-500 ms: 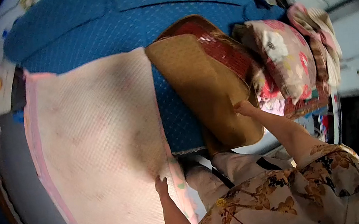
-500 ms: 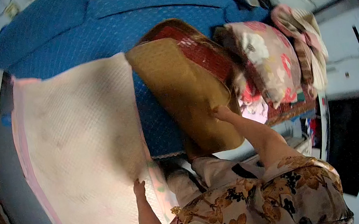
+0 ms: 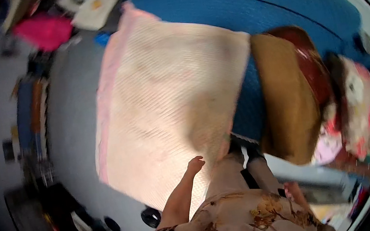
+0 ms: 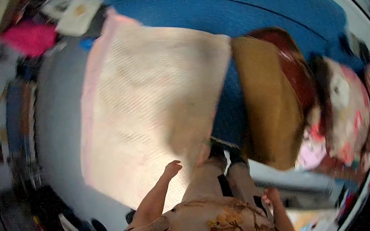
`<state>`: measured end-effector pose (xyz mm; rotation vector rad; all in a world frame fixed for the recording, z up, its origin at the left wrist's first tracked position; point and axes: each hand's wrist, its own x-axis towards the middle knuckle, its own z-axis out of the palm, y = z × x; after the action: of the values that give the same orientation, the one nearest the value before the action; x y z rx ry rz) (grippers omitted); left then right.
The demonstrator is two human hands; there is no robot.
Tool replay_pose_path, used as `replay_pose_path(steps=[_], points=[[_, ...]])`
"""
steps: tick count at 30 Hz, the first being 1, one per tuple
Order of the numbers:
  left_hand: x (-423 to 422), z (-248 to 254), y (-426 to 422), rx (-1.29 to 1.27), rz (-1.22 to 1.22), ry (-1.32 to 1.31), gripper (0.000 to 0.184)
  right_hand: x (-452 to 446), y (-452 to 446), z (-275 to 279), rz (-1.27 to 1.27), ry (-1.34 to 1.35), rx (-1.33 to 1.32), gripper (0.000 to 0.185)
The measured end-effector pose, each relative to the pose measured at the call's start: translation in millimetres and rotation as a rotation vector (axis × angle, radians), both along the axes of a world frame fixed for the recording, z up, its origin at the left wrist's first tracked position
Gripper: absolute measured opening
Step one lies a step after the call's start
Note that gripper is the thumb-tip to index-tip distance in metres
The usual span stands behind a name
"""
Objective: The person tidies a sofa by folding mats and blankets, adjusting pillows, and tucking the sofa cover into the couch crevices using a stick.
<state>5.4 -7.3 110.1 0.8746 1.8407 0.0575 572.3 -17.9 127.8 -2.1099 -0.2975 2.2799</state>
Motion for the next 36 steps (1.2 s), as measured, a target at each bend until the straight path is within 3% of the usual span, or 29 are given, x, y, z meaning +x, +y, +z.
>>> replay_pose_path(steps=[1,2,4,5,6,8,9,12,14,15,18,21,25,27,30,31,32,36], points=[[-1.3,-2.5,-7.2,0.019,0.058,0.008,0.042,0.8,-7.0,-10.4,0.105,-0.064,0.016,0.013],[-6.7,-3.6,-21.6,0.051,0.109,0.032,0.041,-13.0,-16.1,-31.6,0.483,-0.302,0.202,0.015],[-3.6,-16.7,-49.6,0.011,0.240,0.068,0.040,-25.3,19.9,-55.4,0.412,-0.048,0.371,0.019],[-39.5,9.0,-57.8,0.049,0.153,0.133,0.039,-52.3,63.0,12.5,0.386,0.070,0.462,0.021],[-33.4,51.0,-62.4,0.074,0.302,0.178,0.038,-56.2,93.2,7.3,0.343,0.245,0.528,0.024],[-16.8,30.6,-107.9,0.055,0.422,0.193,0.037,-52.1,159.7,-17.0,0.370,0.124,0.212,0.030],[-4.5,19.1,-134.0,0.021,0.537,0.164,0.037,-72.8,187.7,17.0,0.498,0.116,0.329,0.029],[62.6,28.0,-210.8,-0.126,0.839,0.149,0.037,-98.0,259.5,26.7,0.699,-0.051,0.316,0.028],[121.3,8.4,-252.1,-0.145,1.054,0.131,0.038,-101.9,328.4,-13.6,0.530,0.652,-0.218,0.029],[156.4,12.2,-268.2,-0.175,1.177,0.150,0.038,-118.5,348.6,-4.4,0.371,0.934,-0.547,0.029],[267.5,1.6,-288.1,-0.255,1.518,0.022,0.040,-170.8,366.0,38.0,1.172,-0.119,0.354,0.027],[377.2,11.3,-290.9,-0.274,1.672,-0.090,0.039,-214.5,379.8,38.2,1.200,-0.134,0.389,0.020],[464.5,28.1,-279.4,-0.416,1.828,-0.235,0.040,-285.6,389.3,44.7,1.529,0.146,0.379,0.022],[487.1,24.2,-279.3,-0.448,1.837,-0.105,0.040,-331.0,344.2,73.4,1.584,0.212,0.437,0.018],[499.8,5.3,-312.5,-0.484,1.923,0.096,0.046,-368.8,281.3,95.9,1.632,0.096,0.593,0.019],[510.4,-11.2,-331.1,-0.474,1.969,0.207,0.047,-383.4,283.9,96.1,1.844,0.153,0.478,0.022],[520.9,-28.0,-349.7,-0.463,2.009,0.319,0.048,-388.5,283.1,92.7,1.870,0.147,0.506,0.022],[523.1,-42.1,-445.1,-0.593,2.226,0.389,0.048,-398.6,231.8,99.5,1.971,0.107,0.533,0.024]])
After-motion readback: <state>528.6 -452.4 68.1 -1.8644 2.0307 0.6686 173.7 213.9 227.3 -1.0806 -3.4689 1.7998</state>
